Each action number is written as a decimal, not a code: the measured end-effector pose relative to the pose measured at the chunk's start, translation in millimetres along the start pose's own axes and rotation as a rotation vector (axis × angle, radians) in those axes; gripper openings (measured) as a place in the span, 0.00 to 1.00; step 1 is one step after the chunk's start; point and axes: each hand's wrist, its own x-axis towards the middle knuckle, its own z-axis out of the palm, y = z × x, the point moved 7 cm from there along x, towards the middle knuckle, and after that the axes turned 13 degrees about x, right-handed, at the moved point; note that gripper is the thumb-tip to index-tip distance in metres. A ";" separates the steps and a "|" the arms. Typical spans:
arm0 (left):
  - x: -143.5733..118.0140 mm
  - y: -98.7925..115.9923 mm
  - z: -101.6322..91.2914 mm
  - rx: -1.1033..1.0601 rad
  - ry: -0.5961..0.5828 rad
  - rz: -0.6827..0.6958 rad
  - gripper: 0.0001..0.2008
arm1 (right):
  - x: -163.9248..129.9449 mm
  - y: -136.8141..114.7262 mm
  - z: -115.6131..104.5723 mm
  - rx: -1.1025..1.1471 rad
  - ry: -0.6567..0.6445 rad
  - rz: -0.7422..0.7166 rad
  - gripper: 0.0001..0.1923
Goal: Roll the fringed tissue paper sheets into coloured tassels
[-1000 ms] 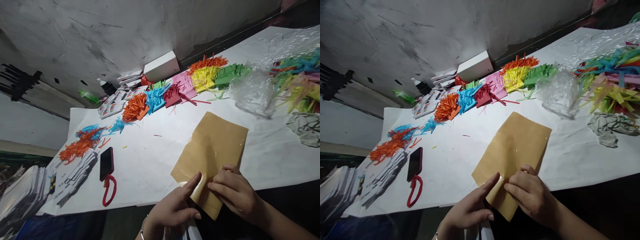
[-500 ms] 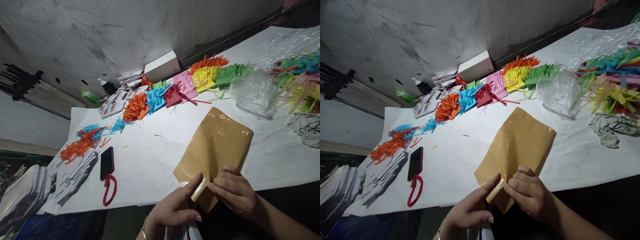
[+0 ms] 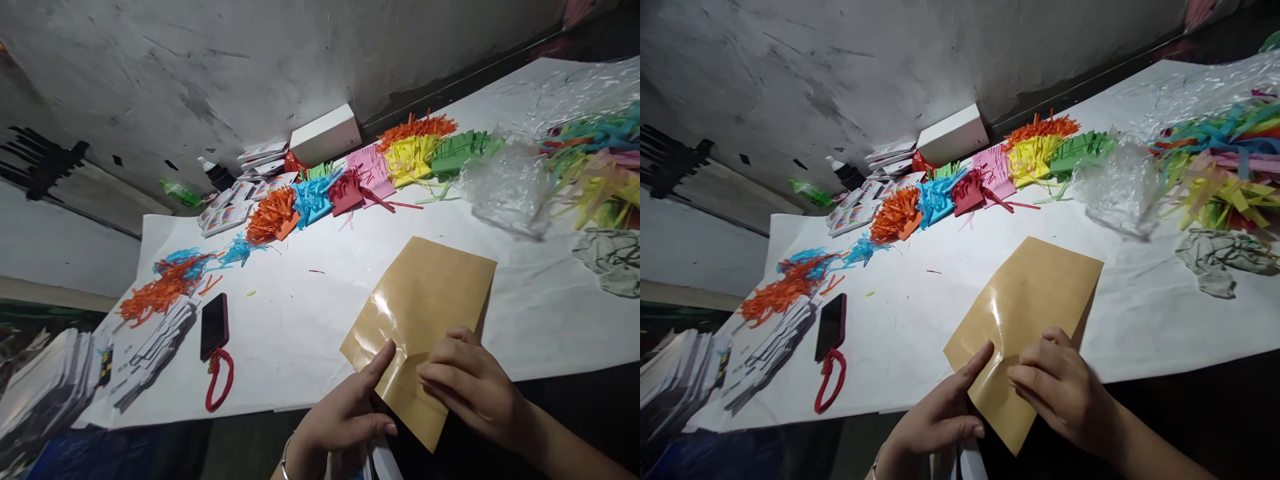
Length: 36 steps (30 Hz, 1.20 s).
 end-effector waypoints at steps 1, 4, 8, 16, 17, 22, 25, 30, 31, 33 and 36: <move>0.2 1.0 0.1 -0.004 0.006 0.003 0.48 | 3.5 0.2 0.9 -0.004 -0.016 0.012 0.12; 1.8 7.6 0.8 0.032 0.020 0.026 0.48 | 10.4 1.3 5.6 -0.026 -0.068 0.003 0.15; 3.3 15.5 1.3 0.062 0.017 0.055 0.47 | 6.9 -0.3 4.9 -0.035 -0.030 -0.087 0.13; 4.3 15.1 -0.7 0.079 0.013 0.087 0.46 | 2.1 -3.5 8.3 -0.052 -0.022 -0.074 0.09; 3.4 12.9 -1.2 0.087 0.011 0.074 0.46 | 1.6 -3.2 7.4 -0.034 -0.028 -0.043 0.09; -6.1 3.0 -13.3 0.104 0.125 -0.050 0.47 | -9.6 -12.0 -20.3 0.083 0.121 0.105 0.08; -4.9 8.4 -22.5 0.079 0.244 -0.112 0.47 | -19.3 -17.7 -36.4 0.133 0.295 0.183 0.12; 19.9 22.3 -22.8 0.063 0.265 -0.232 0.51 | -14.5 -15.2 -11.6 -0.312 0.065 0.017 0.39; 22.7 24.1 -24.7 0.086 0.298 -0.255 0.51 | -13.7 -7.7 -9.1 -0.386 0.025 0.017 0.40; 21.8 27.9 -29.6 0.115 0.391 -0.284 0.48 | -14.5 6.8 -14.5 -0.483 0.033 0.072 0.38; 6.3 38.2 -35.1 0.105 0.512 -0.295 0.38 | -23.2 10.8 -30.4 -0.372 0.183 0.210 0.36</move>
